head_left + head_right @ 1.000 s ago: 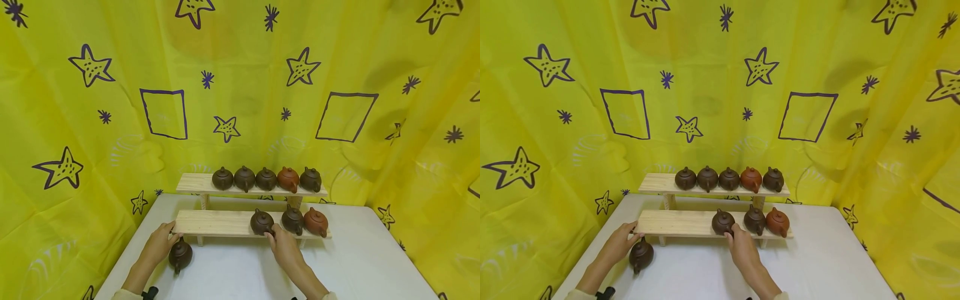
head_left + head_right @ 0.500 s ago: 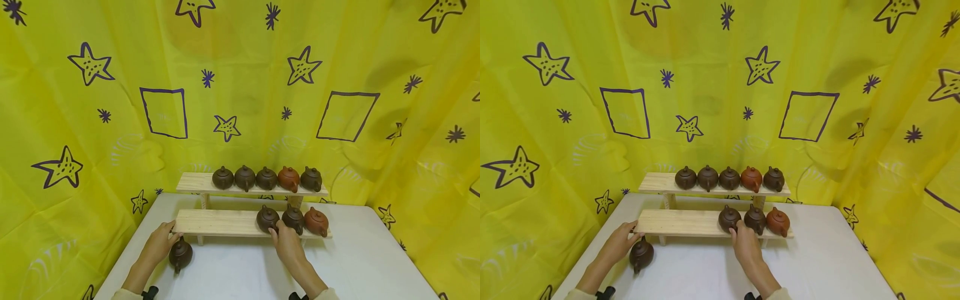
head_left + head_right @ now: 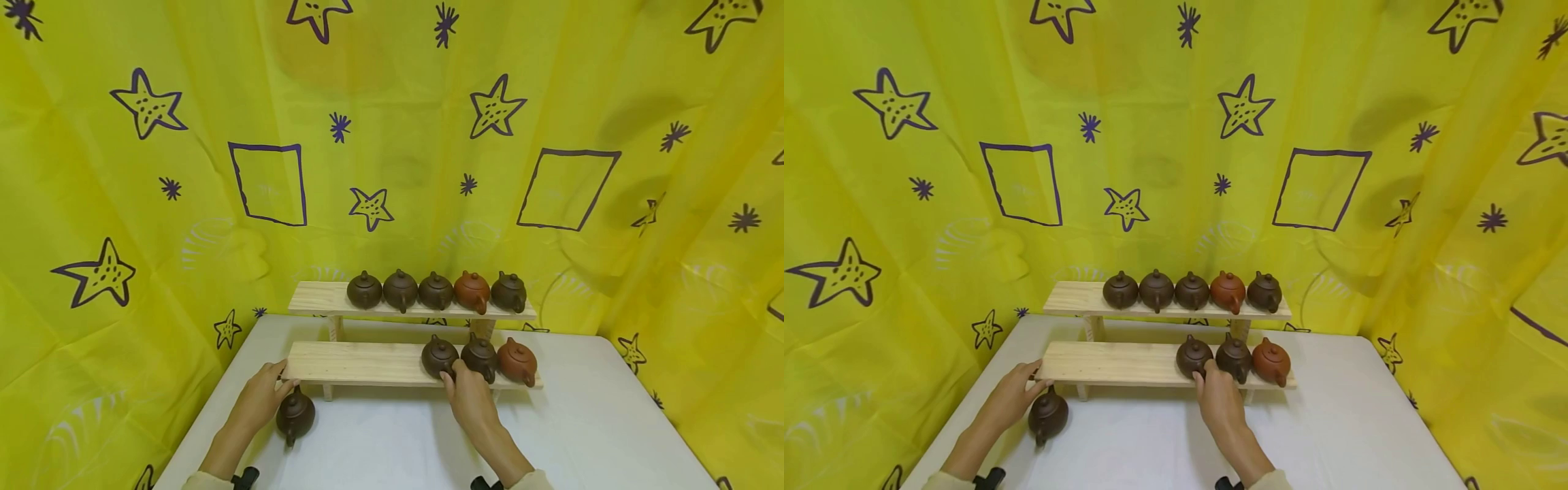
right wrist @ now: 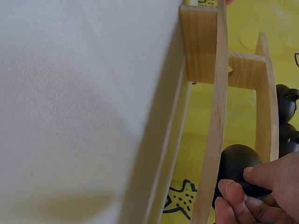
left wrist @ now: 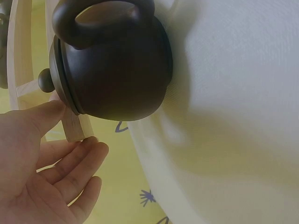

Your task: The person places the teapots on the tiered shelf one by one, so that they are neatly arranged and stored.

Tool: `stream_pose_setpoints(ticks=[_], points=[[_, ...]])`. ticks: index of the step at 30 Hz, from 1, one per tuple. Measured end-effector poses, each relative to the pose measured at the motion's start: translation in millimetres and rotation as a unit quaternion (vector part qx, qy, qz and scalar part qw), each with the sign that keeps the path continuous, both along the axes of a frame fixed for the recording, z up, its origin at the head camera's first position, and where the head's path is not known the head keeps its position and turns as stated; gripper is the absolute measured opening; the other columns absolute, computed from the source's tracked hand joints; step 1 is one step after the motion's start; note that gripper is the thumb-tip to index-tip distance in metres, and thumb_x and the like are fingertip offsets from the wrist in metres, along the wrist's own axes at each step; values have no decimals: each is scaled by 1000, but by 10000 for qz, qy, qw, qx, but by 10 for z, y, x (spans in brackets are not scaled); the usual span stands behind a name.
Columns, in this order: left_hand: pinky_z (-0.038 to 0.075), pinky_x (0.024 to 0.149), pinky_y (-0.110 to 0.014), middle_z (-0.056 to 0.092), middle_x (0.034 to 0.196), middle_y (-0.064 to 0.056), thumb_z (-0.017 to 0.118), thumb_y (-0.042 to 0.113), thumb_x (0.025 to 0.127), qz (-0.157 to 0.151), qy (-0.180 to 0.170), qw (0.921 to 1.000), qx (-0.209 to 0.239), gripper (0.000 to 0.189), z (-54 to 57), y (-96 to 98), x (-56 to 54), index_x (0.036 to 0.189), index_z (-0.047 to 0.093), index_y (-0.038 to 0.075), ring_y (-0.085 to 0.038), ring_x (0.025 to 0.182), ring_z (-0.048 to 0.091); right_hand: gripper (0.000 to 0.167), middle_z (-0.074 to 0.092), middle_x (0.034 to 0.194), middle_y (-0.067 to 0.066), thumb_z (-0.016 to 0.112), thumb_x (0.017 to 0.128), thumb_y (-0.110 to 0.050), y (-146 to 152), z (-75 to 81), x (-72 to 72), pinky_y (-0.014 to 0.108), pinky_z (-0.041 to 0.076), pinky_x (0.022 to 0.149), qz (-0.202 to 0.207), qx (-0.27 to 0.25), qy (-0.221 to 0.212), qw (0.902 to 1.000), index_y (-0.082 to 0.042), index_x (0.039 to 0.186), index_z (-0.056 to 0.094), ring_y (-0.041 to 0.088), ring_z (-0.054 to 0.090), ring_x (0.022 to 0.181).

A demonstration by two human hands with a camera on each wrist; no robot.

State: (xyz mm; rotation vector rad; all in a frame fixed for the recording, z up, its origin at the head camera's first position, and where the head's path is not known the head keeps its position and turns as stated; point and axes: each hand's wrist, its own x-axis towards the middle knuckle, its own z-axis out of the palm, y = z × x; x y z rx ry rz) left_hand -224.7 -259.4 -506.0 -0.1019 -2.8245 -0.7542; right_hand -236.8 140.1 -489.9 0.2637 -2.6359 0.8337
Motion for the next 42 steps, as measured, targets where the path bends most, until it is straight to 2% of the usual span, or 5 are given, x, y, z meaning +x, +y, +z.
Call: stream_pose_setpoints(ticks=[14, 26, 30, 36, 42], points=[[53, 100, -61, 66, 122, -27, 73, 22, 101, -15, 30, 10000, -19, 58, -6, -5, 1, 144, 55, -11, -46, 117, 66, 20, 65, 67, 14, 72, 101, -13, -4, 12, -13, 36, 48, 48, -138, -36, -39, 9999, 1, 92, 60, 23, 63, 57], [53, 101, -61, 66, 122, -27, 73, 22, 101, 11, -13, 10000, -4, 58, 6, 1, 4, 144, 55, -12, -46, 117, 66, 26, 59, 62, 6, 76, 97, -17, 13, 53, -28, 34, 43, 48, -238, -59, -276, 9993, -4, 84, 57, 18, 54, 55], [53, 100, -61, 66, 123, -26, 73, 23, 101, 39, -41, 10000, 5, 58, 5, -1, 4, 145, 55, -12, -46, 117, 66, 33, 59, 65, 9, 80, 94, -26, 34, 118, -41, 40, 47, 51, -333, 47, -556, 9979, -2, 86, 58, 25, 60, 59], [53, 101, -61, 66, 124, -27, 73, 22, 101, 52, -33, 10000, 41, 58, -3, -6, 4, 145, 54, -12, -46, 118, 66, 46, 69, 80, 25, 83, 89, -31, 32, 257, -18, 54, 56, 61, -248, 376, -1055, 9934, 10, 94, 65, 40, 72, 74], [53, 101, -61, 65, 126, -28, 73, 22, 101, 59, -44, 10000, 33, 58, -3, -7, -1, 145, 55, -12, -47, 119, 65, 43, 73, 98, 31, 81, 91, -32, 23, 334, 34, 61, 59, 76, -112, 685, -1881, 9797, 10, 95, 73, 46, 73, 92]])
